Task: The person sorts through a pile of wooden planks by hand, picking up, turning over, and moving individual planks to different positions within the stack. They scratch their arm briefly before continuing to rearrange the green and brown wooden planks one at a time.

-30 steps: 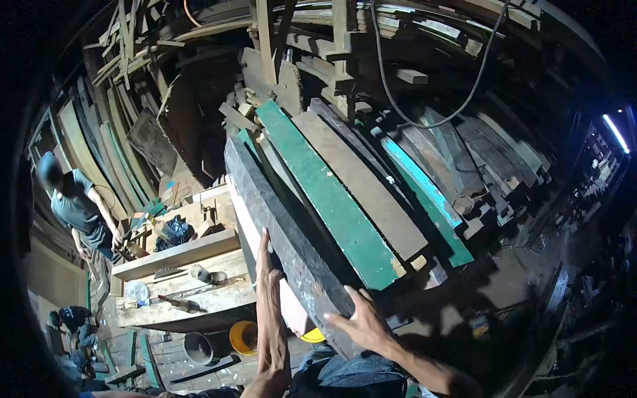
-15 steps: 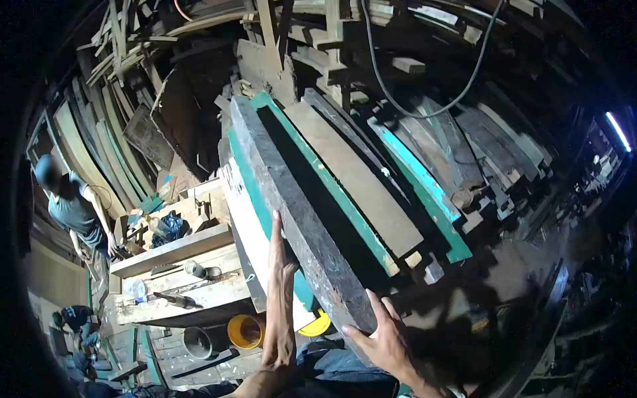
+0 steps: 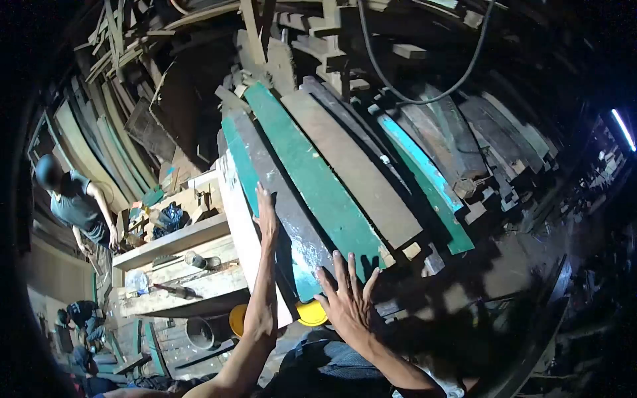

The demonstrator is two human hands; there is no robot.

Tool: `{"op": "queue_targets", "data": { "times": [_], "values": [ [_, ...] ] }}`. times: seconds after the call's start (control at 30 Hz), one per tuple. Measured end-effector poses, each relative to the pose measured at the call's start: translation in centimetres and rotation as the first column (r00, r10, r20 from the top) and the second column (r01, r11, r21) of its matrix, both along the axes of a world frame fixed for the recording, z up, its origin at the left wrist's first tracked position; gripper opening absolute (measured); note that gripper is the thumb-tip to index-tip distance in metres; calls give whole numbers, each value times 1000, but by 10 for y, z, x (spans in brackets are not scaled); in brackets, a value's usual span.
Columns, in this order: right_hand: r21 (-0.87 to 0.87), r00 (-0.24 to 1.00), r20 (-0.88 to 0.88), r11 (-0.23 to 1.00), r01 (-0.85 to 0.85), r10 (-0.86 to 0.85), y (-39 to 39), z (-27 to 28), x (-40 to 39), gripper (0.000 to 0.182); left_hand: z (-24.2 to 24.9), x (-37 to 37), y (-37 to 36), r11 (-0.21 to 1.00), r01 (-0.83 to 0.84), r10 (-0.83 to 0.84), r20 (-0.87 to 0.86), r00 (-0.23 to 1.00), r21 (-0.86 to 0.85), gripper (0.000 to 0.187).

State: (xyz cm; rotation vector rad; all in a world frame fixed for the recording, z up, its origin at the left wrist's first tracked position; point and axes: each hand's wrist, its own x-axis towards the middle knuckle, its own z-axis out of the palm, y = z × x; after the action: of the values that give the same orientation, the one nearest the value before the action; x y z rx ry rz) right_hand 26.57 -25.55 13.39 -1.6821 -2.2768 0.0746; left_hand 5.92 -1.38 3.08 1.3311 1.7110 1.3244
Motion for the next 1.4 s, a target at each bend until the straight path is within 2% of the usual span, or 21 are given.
{"op": "queue_targets", "data": {
  "times": [0.13,0.2,0.23,0.27,0.3,0.33,0.4,0.47,0.53,0.57,0.6,0.67,0.7,0.8,0.83,0.87,0.93,1.03,1.2,1.3,1.4],
  "values": [
    [-155,988,-132,983,-99,79,-26,19,9,58,-3,-22,8,999,52,-53,-79,995,-10,73],
    [-115,977,-164,981,-155,135,-38,5,29,58,0,-26,16,1000,27,-25,-69,997,16,74],
    [-95,973,-177,981,-167,148,-41,3,33,54,-7,-26,23,998,44,-52,196,979,45,73],
    [-71,969,-190,982,-173,157,-42,1,36,51,-14,-25,31,995,57,-88,446,891,82,72],
    [2,959,-195,978,-210,207,-43,-2,32,46,28,-5,13,998,-5,-23,510,860,55,70],
    [80,946,-198,966,-245,256,-43,-6,27,43,16,0,23,972,-111,23,386,922,207,69],
    [163,931,-236,956,-245,279,-47,-25,26,42,10,10,25,960,-103,-41,492,869,261,69],
    [118,921,-311,971,-209,236,-42,-39,24,42,12,9,31,968,-98,-11,430,903,231,69],
    [231,949,-194,952,-203,249,-31,-37,30,43,25,10,43,968,-80,-1,325,946,237,69],
    [191,942,-236,962,-195,237,-26,-33,29,44,38,9,44,990,-80,76,41,996,119,65],
    [192,945,-240,966,-176,220,-21,-32,26,43,26,0,61,972,-94,145,-237,961,216,62],
    [189,955,-228,971,-149,191,-10,-32,14,42,29,-5,72,980,-90,105,-76,992,179,60],
    [200,954,-250,973,-115,164,-3,-32,9,41,20,-15,84,974,-74,126,-241,962,215,58],
    [234,971,-167,964,-128,169,23,-32,-2,37,22,-24,110,957,-75,161,-297,941,280,51],
    [242,980,-152,966,-90,129,36,-29,-8,34,32,-29,112,979,-14,85,-346,935,203,53],
    [191,985,-148,980,-54,83,45,-30,-12,33,45,-38,116,997,32,2,-465,885,65,60],
    [201,993,-112,980,1,22,61,-31,-27,31,25,-62,138,984,38,96,-691,717,177,70],
    [226,990,-141,974,26,7,72,-33,-36,28,24,-77,141,999,36,-16,-624,781,19,77],
    [154,993,-120,988,15,3,68,-32,-29,35,21,-61,131,999,41,-28,-472,881,18,75],
    [84,993,-119,996,14,-4,62,-16,-29,40,19,-54,116,972,22,31,-222,975,234,69],
    [81,994,-102,996,-22,30,62,-5,-24,46,17,-40,98,969,7,16,-92,996,245,68]
  ]
}}
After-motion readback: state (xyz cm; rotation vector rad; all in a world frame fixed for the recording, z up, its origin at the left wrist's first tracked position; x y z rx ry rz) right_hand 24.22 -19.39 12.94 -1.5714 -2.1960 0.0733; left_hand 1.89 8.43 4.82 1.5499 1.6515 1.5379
